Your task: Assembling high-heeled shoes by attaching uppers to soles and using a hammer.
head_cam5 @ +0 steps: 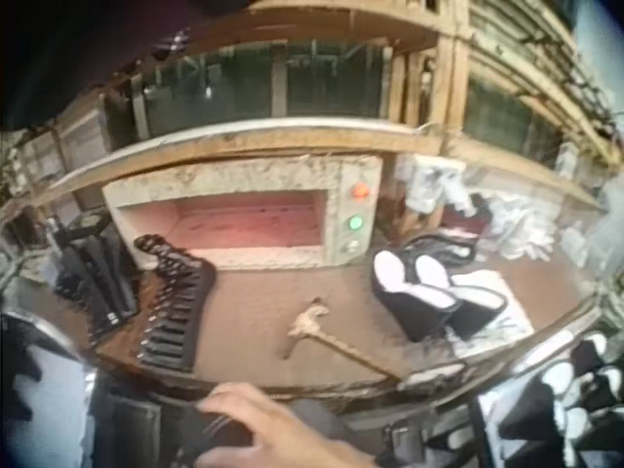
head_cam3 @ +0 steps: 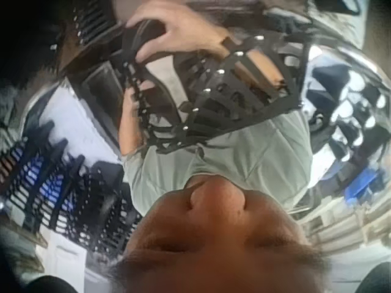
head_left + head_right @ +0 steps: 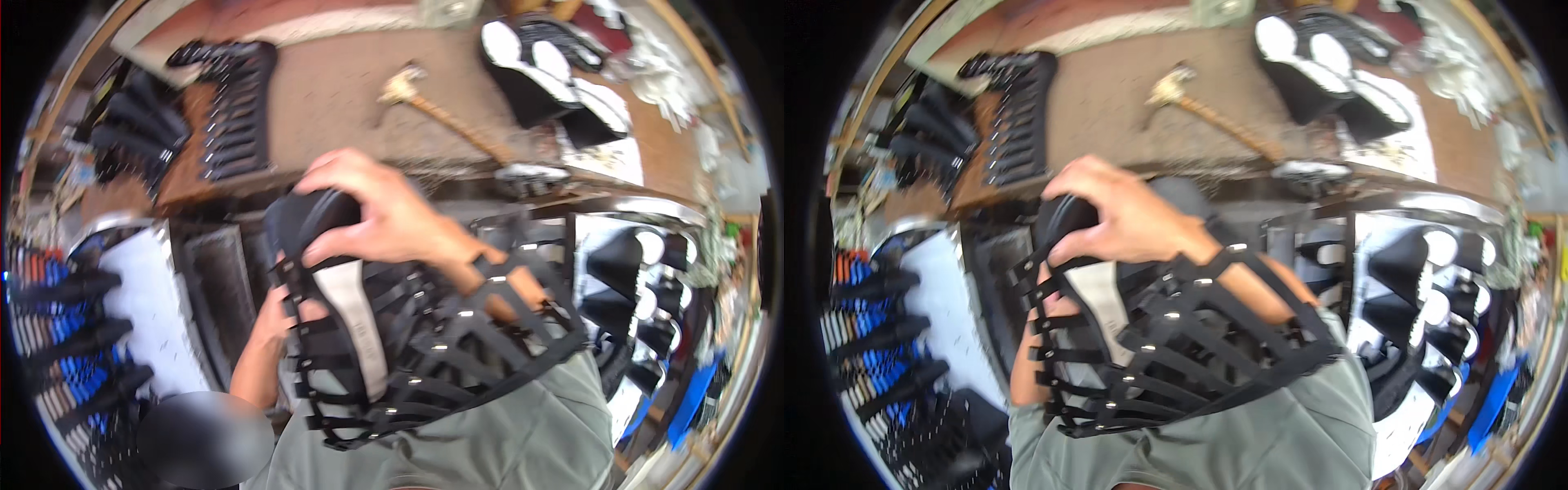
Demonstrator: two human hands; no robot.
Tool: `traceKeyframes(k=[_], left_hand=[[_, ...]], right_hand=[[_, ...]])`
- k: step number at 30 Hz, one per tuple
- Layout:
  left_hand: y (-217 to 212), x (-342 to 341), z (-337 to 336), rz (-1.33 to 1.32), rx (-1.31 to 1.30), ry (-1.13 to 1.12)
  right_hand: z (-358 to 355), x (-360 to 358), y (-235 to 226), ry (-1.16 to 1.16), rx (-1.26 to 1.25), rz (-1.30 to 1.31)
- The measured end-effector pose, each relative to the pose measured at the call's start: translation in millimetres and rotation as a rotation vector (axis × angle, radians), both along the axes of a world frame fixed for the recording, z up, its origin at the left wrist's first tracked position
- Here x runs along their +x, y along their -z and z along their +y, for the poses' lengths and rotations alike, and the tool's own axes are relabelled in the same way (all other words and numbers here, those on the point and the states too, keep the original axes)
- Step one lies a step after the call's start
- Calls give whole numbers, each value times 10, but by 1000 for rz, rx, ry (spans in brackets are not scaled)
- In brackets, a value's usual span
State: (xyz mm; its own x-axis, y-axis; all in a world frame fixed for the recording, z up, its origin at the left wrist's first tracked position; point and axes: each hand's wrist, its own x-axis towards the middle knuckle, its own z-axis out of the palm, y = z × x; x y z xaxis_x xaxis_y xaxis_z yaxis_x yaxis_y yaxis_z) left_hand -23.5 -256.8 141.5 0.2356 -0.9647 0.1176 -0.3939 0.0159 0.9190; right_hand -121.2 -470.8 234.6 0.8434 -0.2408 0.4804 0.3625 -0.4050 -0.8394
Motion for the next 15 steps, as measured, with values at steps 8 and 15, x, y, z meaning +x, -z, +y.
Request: traceKeyframes(k=[8,15], left_hand=[[471,483,153,516,-145,81],[828,401,56,912,-132,24]], right_hand=[[-297,-11,117,397,-338,211],[-2024,-885,22,1317,-1218,1058]])
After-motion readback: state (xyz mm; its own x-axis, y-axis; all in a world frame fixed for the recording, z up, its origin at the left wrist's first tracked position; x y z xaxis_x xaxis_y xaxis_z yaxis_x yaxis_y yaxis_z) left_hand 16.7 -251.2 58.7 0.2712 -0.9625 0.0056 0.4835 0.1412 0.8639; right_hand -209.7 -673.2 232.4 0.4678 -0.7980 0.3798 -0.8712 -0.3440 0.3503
